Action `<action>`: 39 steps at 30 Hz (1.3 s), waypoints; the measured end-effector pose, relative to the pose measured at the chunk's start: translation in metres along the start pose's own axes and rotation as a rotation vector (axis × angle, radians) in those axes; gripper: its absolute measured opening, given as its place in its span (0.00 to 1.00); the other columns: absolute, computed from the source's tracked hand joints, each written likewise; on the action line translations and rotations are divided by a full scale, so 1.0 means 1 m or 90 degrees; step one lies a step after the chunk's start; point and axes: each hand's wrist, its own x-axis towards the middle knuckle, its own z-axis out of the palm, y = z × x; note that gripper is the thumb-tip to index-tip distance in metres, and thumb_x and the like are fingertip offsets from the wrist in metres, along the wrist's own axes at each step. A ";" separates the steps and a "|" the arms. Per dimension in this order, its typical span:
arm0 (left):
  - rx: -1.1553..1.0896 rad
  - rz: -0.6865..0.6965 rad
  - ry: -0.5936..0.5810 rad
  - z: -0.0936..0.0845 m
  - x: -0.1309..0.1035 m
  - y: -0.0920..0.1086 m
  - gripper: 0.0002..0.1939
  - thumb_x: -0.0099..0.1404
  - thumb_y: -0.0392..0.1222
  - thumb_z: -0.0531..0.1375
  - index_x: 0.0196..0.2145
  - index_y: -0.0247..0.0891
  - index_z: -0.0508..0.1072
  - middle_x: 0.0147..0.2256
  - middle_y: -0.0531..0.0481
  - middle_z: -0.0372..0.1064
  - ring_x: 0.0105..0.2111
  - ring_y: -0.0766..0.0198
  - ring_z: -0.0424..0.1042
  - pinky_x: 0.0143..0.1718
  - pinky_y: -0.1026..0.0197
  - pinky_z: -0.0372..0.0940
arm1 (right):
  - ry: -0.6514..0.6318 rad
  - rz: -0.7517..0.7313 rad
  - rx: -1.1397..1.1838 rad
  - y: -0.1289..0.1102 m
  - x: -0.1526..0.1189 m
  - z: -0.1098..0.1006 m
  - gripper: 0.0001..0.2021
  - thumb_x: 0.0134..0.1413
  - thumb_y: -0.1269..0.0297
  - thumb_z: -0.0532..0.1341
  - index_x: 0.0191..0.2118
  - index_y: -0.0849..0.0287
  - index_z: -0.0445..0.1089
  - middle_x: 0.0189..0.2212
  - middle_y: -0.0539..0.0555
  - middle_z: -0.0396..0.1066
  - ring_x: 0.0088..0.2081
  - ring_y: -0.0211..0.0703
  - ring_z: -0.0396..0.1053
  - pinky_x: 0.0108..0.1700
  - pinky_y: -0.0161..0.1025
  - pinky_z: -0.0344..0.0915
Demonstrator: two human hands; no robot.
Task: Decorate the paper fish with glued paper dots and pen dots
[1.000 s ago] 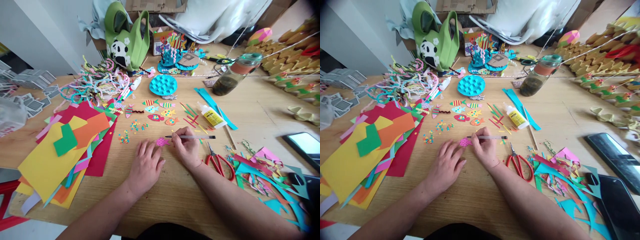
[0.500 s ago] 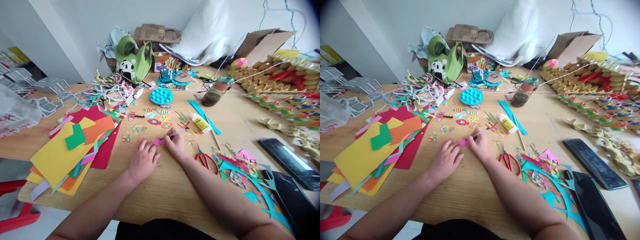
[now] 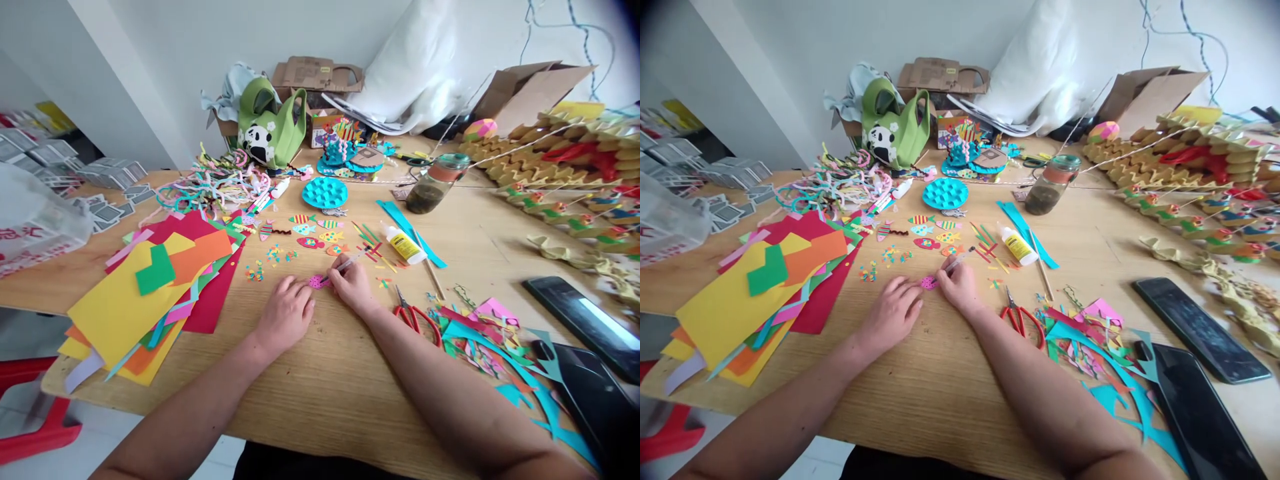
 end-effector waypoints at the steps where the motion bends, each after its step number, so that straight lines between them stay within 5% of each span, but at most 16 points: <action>1: -0.005 0.001 -0.001 0.000 0.000 0.000 0.12 0.68 0.35 0.54 0.48 0.34 0.72 0.49 0.44 0.72 0.53 0.52 0.63 0.57 0.47 0.60 | -0.004 0.001 -0.003 0.000 0.000 0.000 0.05 0.44 0.65 0.55 0.22 0.54 0.57 0.14 0.46 0.60 0.18 0.37 0.58 0.22 0.34 0.52; 39: 0.027 -0.024 -0.071 0.001 -0.002 0.008 0.17 0.69 0.40 0.55 0.54 0.36 0.69 0.53 0.40 0.65 0.56 0.49 0.59 0.58 0.42 0.59 | -0.025 -0.010 -0.075 -0.001 -0.002 0.000 0.05 0.45 0.67 0.56 0.22 0.56 0.59 0.16 0.45 0.60 0.19 0.34 0.57 0.24 0.33 0.52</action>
